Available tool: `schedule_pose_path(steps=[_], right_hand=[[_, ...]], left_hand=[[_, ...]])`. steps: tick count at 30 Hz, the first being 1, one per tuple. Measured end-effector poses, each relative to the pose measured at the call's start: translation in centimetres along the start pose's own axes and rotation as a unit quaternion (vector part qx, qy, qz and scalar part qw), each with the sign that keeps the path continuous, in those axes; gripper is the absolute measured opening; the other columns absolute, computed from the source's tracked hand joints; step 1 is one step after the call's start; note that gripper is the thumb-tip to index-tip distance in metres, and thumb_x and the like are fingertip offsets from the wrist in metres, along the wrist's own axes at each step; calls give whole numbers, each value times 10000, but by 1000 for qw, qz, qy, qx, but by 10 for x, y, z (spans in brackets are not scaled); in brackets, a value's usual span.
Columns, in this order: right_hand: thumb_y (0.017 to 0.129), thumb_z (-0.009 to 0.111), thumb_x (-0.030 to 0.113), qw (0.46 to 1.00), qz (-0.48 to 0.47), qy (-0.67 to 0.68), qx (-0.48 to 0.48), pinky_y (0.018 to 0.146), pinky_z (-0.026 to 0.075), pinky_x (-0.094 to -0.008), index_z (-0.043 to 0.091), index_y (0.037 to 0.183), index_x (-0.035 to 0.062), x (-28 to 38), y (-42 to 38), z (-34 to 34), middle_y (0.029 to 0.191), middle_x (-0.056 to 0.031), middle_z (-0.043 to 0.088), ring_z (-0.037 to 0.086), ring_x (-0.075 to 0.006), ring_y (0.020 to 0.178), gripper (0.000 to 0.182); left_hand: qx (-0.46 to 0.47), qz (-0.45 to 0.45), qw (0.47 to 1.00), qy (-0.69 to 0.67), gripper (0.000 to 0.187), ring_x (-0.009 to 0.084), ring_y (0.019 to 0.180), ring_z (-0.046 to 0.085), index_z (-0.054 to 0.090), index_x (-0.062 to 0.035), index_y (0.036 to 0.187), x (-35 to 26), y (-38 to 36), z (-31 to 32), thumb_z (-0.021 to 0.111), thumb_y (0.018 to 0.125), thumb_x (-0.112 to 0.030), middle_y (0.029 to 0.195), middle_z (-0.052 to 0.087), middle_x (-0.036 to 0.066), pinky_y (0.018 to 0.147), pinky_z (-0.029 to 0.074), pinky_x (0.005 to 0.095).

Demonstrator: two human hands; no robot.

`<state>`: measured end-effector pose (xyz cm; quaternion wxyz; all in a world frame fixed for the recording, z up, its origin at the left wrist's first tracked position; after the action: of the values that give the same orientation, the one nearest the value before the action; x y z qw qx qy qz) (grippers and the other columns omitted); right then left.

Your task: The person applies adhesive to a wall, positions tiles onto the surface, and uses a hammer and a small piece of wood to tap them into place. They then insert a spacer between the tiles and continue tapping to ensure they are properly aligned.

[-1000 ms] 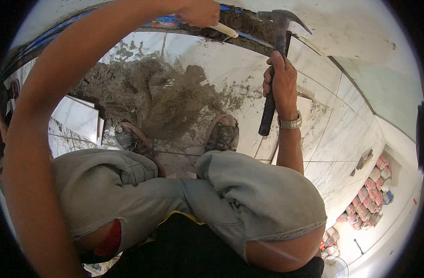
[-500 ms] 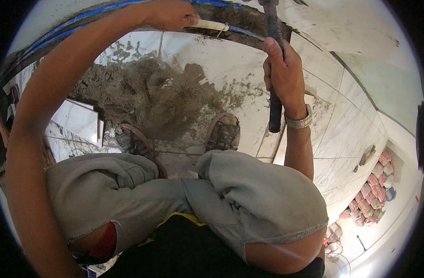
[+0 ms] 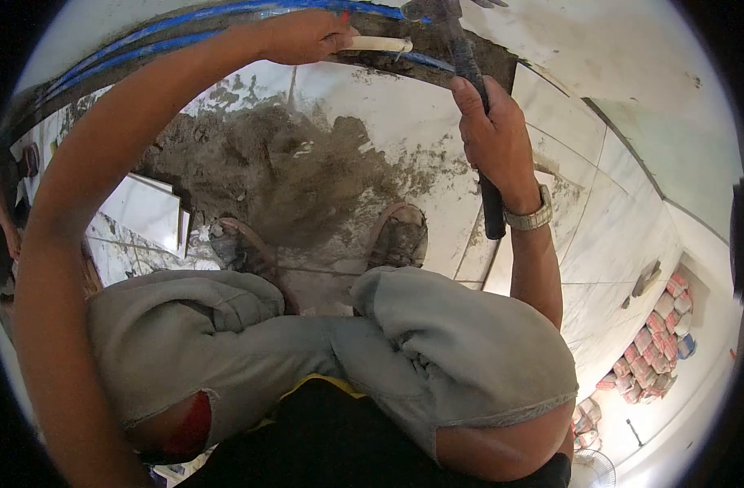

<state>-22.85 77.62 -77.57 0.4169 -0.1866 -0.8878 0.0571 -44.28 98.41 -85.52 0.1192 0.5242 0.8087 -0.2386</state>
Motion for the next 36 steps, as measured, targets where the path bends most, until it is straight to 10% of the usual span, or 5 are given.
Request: schedule_pose_path(steps=[2, 4, 7, 12, 36], right_hand=[[1027, 527, 436, 1000, 1, 2, 0, 584, 461, -449, 584, 924, -13, -5, 1, 0, 698, -200, 623, 615, -349, 617, 464], [1024, 558, 426, 995, -81, -35, -41, 426, 379, -313, 533, 873, 45, -26, 6, 11, 581, 7, 489, 445, -109, 449, 411], [1006, 571, 444, 997, 23, -47, 55, 590, 461, -452, 571, 910, -19, -49, 14, 20, 667, -182, 598, 609, -338, 612, 473], [1029, 531, 473, 988, 35, 150, 27, 392, 345, -255, 546, 917, 58, -18, -11, 9, 567, 20, 504, 455, -64, 427, 431], [1022, 549, 446, 979, -6, 197, 58, 391, 375, -258, 516, 896, 59, 39, 8, 56, 571, 10, 502, 464, -80, 411, 409]], left_hand=[[29, -16, 999, 20, 424, 347, 783, 644, 592, -52, 1364, -1, 5, 1, 423, 1076, -313, 878, 678, 193, 736, 515, 473], [19, 22, 999, -17, 407, 364, 779, 644, 604, -27, 1326, 17, 10, 24, 427, 1075, -293, 881, 682, 183, 743, 517, 479], [25, 31, 999, -14, 364, 333, 775, 673, 673, -10, 1199, 7, 3, 7, 490, 1052, -288, 875, 696, 211, 729, 511, 477], [82, 1, 994, 73, 382, 366, 819, 667, 663, 11, 1089, 36, -18, -56, 513, 1017, -332, 927, 700, 217, 735, 511, 501], [20, -31, 998, -50, 528, 284, 809, 637, 621, -7, 1273, 100, -80, 14, 460, 1051, -459, 938, 657, 183, 739, 502, 446]])
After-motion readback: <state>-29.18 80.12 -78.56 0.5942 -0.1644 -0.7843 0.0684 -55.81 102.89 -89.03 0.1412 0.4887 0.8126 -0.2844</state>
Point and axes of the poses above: each hand's wrist, its own y-axis towards the middle knuckle, its own z-axis out of the palm, x = y × z, the point moved 1 cm from there along y, towards the middle knuckle
